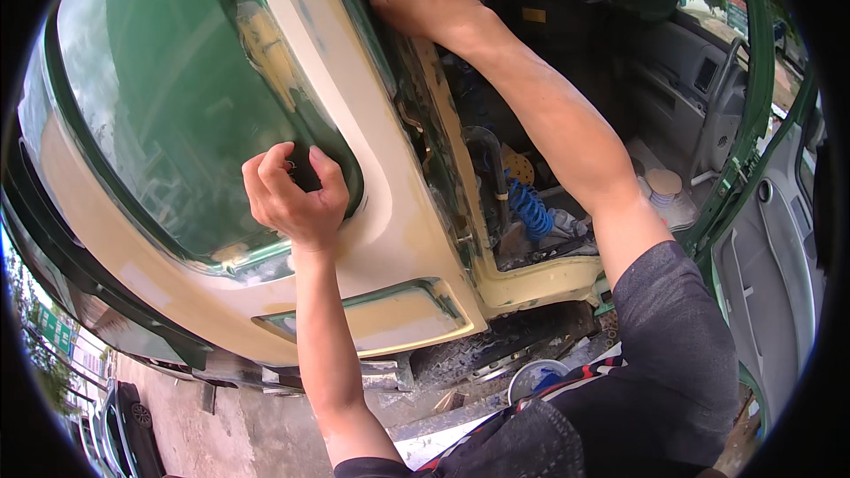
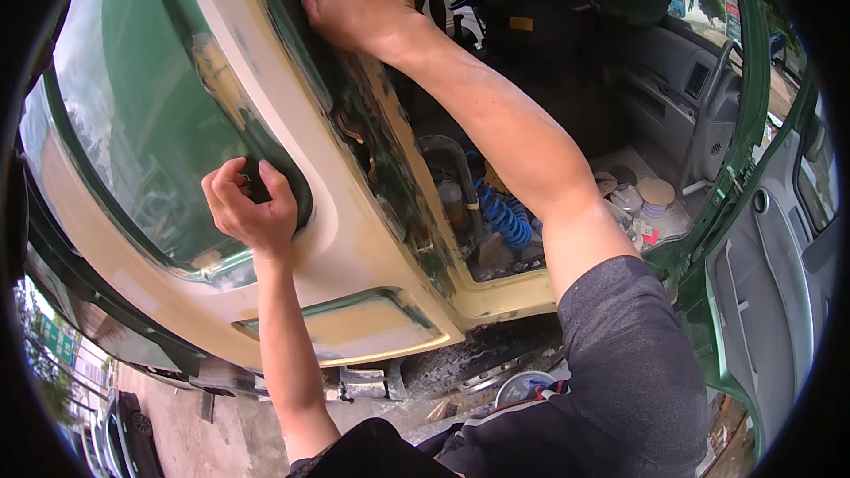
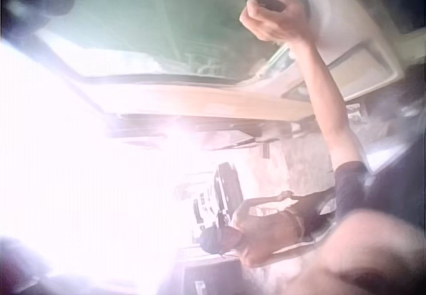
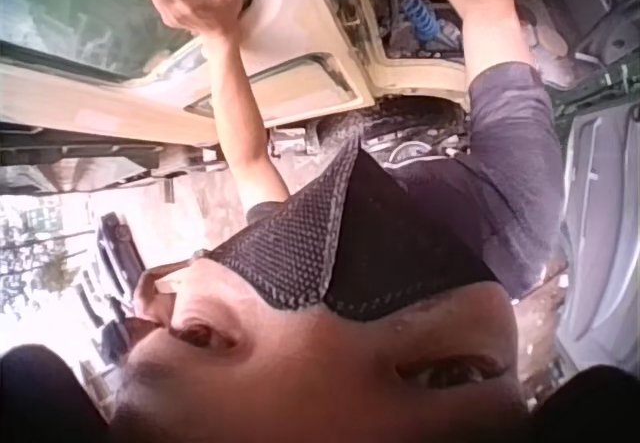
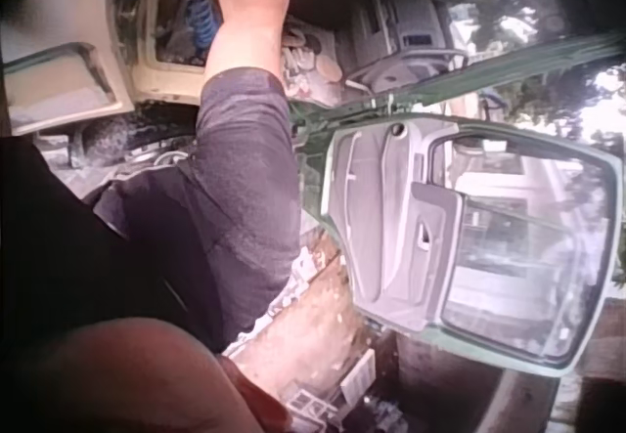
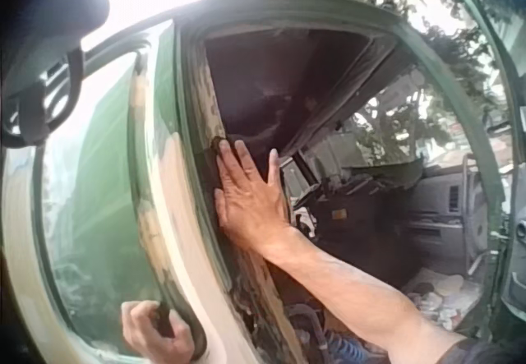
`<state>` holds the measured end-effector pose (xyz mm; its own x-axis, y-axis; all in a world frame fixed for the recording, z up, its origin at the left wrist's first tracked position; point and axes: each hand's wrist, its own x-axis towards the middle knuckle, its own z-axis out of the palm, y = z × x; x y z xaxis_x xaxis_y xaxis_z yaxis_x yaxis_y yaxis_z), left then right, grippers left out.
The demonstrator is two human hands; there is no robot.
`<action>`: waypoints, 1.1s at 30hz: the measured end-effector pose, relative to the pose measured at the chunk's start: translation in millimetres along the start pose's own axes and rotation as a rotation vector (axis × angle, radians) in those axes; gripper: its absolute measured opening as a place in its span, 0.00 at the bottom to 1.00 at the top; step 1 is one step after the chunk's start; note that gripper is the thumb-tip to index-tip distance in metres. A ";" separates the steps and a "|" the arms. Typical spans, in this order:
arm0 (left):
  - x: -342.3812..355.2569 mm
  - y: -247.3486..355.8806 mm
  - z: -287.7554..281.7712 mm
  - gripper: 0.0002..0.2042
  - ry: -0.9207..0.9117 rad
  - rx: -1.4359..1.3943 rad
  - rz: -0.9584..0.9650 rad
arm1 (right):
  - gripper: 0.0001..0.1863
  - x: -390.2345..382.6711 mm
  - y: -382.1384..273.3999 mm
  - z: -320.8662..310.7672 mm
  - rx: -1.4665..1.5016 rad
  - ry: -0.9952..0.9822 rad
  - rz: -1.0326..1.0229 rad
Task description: The person rubs the side of a green truck with a sanding block and wipes the surface with a blue cloth after dipping it into a bucket of water.
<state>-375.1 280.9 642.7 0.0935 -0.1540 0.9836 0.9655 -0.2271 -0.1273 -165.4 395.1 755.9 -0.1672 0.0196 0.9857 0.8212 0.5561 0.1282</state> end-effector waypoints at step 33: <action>-0.3 -2.0 -3.5 0.10 0.009 -0.014 -0.012 | 0.30 -151.9 -31.1 -18.8 -0.050 -0.202 0.027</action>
<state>-377.9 278.0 642.1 0.0793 -0.1593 0.9840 0.9631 -0.2423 -0.1169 -155.3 359.2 604.3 -0.2469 0.2029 0.9476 0.8520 0.5113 0.1125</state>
